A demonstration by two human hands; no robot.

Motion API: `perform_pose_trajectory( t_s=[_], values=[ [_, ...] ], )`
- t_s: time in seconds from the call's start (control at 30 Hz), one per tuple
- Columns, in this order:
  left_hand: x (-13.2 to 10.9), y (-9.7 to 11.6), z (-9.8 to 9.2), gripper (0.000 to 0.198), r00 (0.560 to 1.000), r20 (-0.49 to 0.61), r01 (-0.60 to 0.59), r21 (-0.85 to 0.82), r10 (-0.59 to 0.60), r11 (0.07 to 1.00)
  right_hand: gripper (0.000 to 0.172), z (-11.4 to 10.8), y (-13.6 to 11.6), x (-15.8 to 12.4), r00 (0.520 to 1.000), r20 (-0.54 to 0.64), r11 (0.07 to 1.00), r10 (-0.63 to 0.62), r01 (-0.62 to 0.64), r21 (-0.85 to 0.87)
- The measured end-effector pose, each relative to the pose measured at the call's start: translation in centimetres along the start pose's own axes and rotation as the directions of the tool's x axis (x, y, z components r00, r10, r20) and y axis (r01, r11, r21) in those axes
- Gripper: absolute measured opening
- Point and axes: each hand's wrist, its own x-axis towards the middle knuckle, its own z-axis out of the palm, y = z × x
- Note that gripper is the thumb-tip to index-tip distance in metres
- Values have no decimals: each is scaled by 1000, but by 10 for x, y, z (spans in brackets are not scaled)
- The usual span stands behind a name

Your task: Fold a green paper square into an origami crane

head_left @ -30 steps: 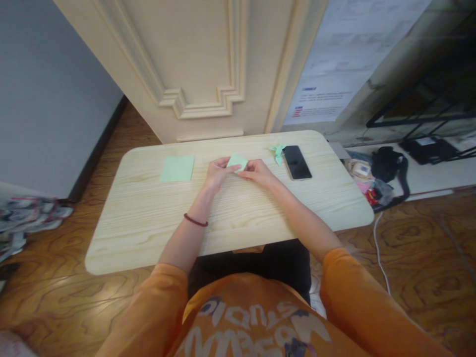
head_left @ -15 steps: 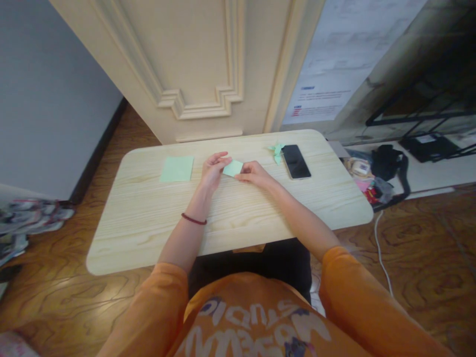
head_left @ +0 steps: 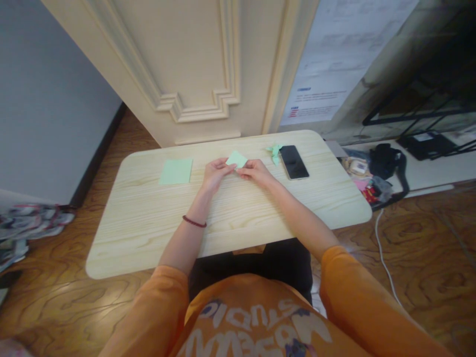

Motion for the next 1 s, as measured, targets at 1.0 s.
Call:
perform_pose_trajectory(
  t_s=[1.0],
  values=[
    [-7, 5, 9, 43, 997, 41, 74, -106, -70, 992, 36, -6, 3, 11, 982, -190, 969, -7, 54, 240]
  ],
)
